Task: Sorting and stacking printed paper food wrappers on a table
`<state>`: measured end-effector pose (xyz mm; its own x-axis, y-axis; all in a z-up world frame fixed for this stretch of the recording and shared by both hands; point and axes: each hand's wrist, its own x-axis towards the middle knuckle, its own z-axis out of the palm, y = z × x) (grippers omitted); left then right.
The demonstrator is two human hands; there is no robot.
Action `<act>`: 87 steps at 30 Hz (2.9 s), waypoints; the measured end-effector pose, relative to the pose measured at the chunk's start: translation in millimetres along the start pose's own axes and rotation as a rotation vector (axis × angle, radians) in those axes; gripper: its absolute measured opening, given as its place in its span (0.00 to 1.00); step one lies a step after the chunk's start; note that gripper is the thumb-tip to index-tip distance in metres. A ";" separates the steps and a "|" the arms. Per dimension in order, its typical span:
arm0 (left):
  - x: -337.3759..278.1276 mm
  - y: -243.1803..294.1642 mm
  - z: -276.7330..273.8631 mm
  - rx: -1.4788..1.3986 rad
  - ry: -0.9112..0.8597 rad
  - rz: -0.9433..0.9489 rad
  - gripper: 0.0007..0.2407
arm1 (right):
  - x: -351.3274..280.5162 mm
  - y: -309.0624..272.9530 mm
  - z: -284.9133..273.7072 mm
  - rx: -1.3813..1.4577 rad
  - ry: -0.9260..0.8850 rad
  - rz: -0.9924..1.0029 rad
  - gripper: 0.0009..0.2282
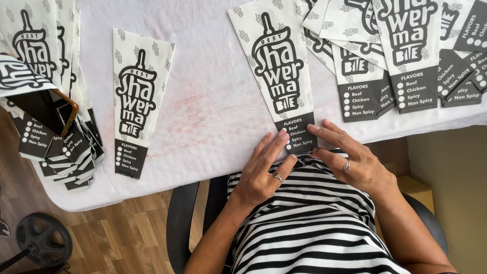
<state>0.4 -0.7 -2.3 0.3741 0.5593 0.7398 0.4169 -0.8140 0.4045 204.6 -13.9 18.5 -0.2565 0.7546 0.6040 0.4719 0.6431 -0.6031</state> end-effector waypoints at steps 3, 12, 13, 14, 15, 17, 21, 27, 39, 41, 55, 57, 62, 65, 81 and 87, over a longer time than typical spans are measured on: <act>-1.8 -1.1 4.0 -0.013 -0.001 -0.003 0.03 | -1.2 2.1 2.8 -0.014 0.010 -0.031 0.03; -0.5 0.3 8.6 0.032 0.025 -0.005 0.04 | -1.8 2.8 2.9 -0.006 0.002 -0.055 0.02; -2.4 0.3 9.9 0.052 0.015 -0.007 0.05 | -1.8 2.2 3.7 -0.007 0.011 -0.038 0.02; -4.3 0.4 11.4 0.072 0.006 -0.009 0.05 | -1.9 1.6 4.3 -0.008 0.021 -0.022 0.02; -6.3 0.6 12.6 0.072 0.006 -0.010 0.05 | -1.4 0.3 3.8 -0.008 0.020 -0.022 0.02; -10.8 1.8 14.5 0.043 -0.018 -0.091 0.05 | -1.1 -3.3 2.7 -0.041 0.018 0.069 0.02; -4.5 7.6 10.4 -0.021 -0.036 -0.212 0.06 | -1.7 -8.2 4.8 -0.044 0.037 0.166 0.02; 5.9 14.4 3.4 -0.070 -0.129 -0.402 0.08 | -0.9 -12.1 6.6 -0.067 0.052 0.273 0.04; 19.6 19.2 0.3 -0.297 -0.120 -0.698 0.08 | 16.1 -20.1 1.3 0.091 0.118 0.475 0.08; 16.8 20.6 3.1 -0.254 -0.143 -0.716 0.10 | 16.9 -22.5 3.6 0.081 0.146 0.471 0.06; 20.2 18.5 2.0 -0.245 -0.147 -0.727 0.09 | 7.4 -17.0 0.1 0.005 0.068 0.487 0.06; 12.9 20.0 5.3 -0.151 -0.147 -0.706 0.14 | 6.9 -17.4 -1.3 0.017 0.065 0.477 0.06; 21.8 16.8 -11.7 -0.341 -0.191 -0.761 0.10 | 11.4 -23.4 1.6 -0.030 0.059 0.459 0.08; 19.1 16.0 -7.4 -0.313 -0.172 -0.713 0.11 | -2.4 -22.9 29.1 -0.181 0.082 0.433 0.16; 11.5 16.0 -1.9 -0.273 -0.107 -0.613 0.09 | -16.9 -11.3 24.4 -0.273 0.074 0.304 0.19; 12.9 24.3 -6.4 -0.241 -0.195 -0.596 0.14 | -6.5 -21.5 -0.7 -0.230 -0.067 0.557 0.07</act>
<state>10.0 -14.3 20.5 0.2892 0.9238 0.2510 0.4106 -0.3565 0.8392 196.7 -32.8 27.9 0.0324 0.9811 0.1909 0.7190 0.1098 -0.6863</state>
